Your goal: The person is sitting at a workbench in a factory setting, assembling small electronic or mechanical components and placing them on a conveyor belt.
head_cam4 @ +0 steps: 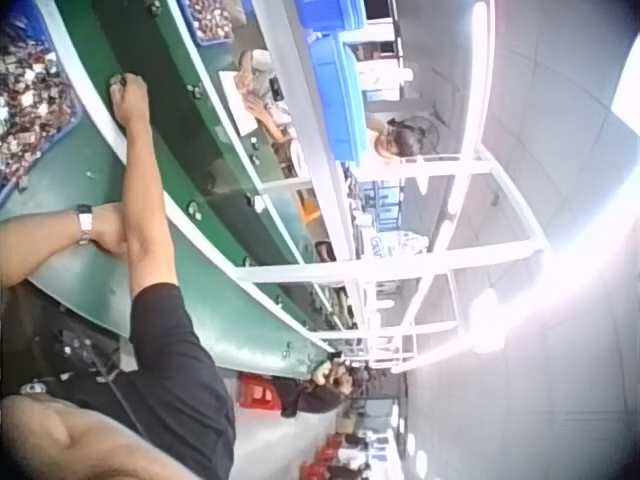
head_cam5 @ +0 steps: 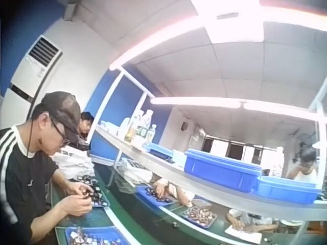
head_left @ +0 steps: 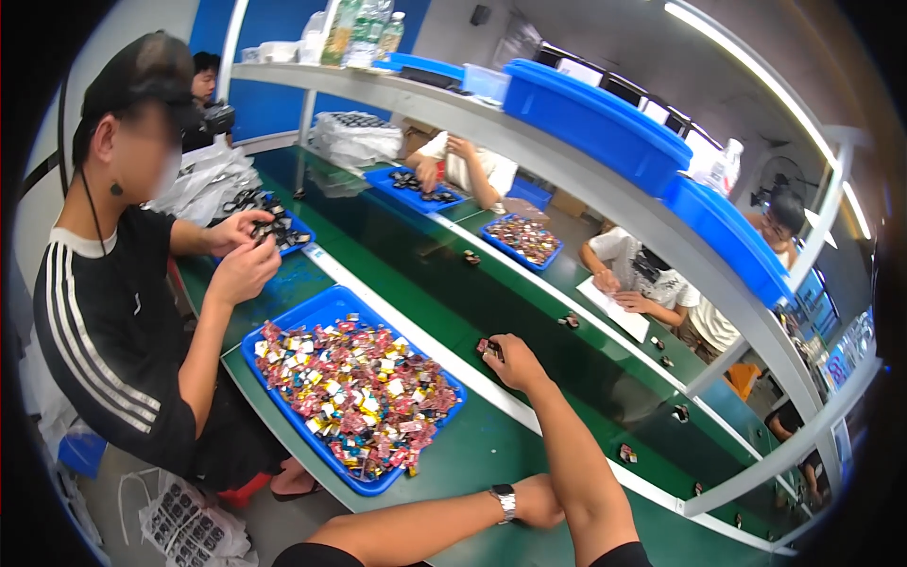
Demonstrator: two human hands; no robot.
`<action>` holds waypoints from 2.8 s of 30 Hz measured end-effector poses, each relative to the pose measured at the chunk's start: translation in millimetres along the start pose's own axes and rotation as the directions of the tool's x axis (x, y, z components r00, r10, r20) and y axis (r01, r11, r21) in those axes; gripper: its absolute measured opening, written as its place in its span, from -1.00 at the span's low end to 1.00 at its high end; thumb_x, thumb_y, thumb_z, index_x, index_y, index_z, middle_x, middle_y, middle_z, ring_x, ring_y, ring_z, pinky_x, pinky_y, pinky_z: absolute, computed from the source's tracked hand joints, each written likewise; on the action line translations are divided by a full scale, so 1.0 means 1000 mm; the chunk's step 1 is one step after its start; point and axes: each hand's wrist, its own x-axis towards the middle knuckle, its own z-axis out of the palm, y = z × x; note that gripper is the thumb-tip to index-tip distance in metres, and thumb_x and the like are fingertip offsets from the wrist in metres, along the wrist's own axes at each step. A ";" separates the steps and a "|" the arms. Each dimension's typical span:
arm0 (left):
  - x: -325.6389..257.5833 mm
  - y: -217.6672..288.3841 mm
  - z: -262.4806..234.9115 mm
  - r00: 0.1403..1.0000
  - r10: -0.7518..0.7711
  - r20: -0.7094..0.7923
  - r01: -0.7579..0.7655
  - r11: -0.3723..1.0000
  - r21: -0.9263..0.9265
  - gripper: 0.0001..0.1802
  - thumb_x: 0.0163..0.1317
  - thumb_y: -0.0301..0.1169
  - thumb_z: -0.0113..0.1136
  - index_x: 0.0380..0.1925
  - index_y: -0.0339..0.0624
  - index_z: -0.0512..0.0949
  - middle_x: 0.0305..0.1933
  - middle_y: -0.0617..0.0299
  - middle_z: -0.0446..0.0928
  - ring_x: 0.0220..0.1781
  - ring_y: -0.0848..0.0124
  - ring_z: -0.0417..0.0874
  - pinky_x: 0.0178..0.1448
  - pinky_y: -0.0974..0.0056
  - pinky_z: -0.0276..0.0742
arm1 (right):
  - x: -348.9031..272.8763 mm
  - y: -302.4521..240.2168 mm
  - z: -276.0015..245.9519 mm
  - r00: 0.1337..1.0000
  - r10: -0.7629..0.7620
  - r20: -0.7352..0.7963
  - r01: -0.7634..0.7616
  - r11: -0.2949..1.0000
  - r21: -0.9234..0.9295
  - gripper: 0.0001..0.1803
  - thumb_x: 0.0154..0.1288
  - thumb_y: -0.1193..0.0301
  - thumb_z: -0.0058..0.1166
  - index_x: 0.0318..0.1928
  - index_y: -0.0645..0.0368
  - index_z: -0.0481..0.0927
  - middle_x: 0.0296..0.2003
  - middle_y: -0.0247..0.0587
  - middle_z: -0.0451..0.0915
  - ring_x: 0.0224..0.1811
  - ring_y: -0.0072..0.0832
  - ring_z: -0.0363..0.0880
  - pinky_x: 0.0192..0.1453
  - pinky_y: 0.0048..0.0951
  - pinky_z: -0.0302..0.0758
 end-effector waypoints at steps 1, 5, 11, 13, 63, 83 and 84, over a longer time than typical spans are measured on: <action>-0.005 0.005 -0.014 0.992 -0.082 0.096 0.076 0.995 0.057 -0.76 0.25 -0.28 0.11 -0.23 -0.20 0.62 -0.17 -0.05 0.65 -0.08 -0.02 0.63 0.02 -0.03 0.52 | -0.013 -0.005 -0.007 0.996 0.079 -0.027 -0.075 0.988 0.133 -0.59 0.29 0.28 0.16 0.06 0.27 0.57 -0.14 0.00 0.60 -0.02 -0.12 0.58 0.18 -0.22 0.49; -0.008 0.001 -0.020 0.984 -0.151 -0.093 0.141 0.985 -0.099 -0.83 0.22 -0.39 0.09 -0.35 -0.22 0.63 -0.32 0.02 0.66 -0.22 -0.03 0.66 -0.11 0.00 0.56 | -0.097 0.014 -0.042 0.910 0.325 -0.259 -0.114 0.794 0.598 -0.61 0.28 0.32 0.25 0.04 0.28 0.58 -0.19 -0.15 0.67 -0.17 -0.46 0.63 -0.01 -0.40 0.54; 0.006 -0.004 -0.018 0.837 -0.536 -0.105 0.386 0.717 -0.580 -0.69 0.44 -0.37 0.05 0.05 -0.34 0.55 -0.17 0.13 0.70 -0.23 0.44 0.73 -0.10 0.33 0.65 | -0.286 0.017 -0.058 0.771 0.505 -0.388 -0.270 0.812 0.518 -0.63 0.21 0.34 0.34 -0.03 0.26 0.63 -0.19 -0.17 0.68 -0.13 -0.49 0.66 -0.09 -0.47 0.62; 0.003 -0.015 -0.014 0.815 -0.579 0.035 0.388 0.498 -0.776 -0.61 0.52 -0.36 -0.06 0.20 -0.40 0.45 0.03 0.07 0.64 -0.07 0.38 0.72 0.03 0.29 0.68 | -0.308 0.000 -0.039 0.743 0.505 -0.440 -0.230 0.809 0.540 -0.60 0.17 0.33 0.38 -0.02 0.26 0.63 -0.19 -0.16 0.68 -0.20 -0.48 0.68 -0.15 -0.46 0.62; 0.005 0.006 -0.022 0.823 -0.554 0.123 0.397 0.407 -0.822 -0.56 0.44 -0.62 -0.08 0.31 -0.35 0.35 0.18 0.04 0.53 0.14 0.36 0.62 0.24 0.25 0.64 | -0.313 -0.009 -0.057 0.918 0.184 -0.352 -0.094 0.962 0.258 -0.83 0.20 0.47 0.27 -0.17 0.05 0.69 0.15 -0.22 0.52 0.19 -0.20 0.49 0.21 -0.25 0.53; 0.007 0.005 -0.023 0.848 -0.499 0.179 0.407 0.396 -0.823 -0.60 0.45 -0.61 -0.06 0.27 -0.35 0.37 0.19 0.03 0.50 0.15 0.36 0.60 0.22 0.26 0.64 | -0.315 -0.017 -0.061 0.908 0.236 -0.345 -0.077 0.906 0.416 -0.89 0.20 0.49 0.25 -0.23 0.13 0.68 0.14 -0.17 0.53 0.19 -0.19 0.50 0.23 -0.21 0.49; 0.008 0.005 -0.022 0.855 -0.489 0.172 0.392 0.394 -0.831 -0.60 0.45 -0.61 -0.06 0.27 -0.35 0.37 0.20 0.03 0.50 0.16 0.35 0.59 0.23 0.25 0.64 | -0.316 -0.017 -0.061 0.905 0.241 -0.350 -0.081 0.906 0.415 -0.89 0.20 0.49 0.25 -0.23 0.13 0.68 0.14 -0.17 0.53 0.19 -0.19 0.50 0.23 -0.21 0.49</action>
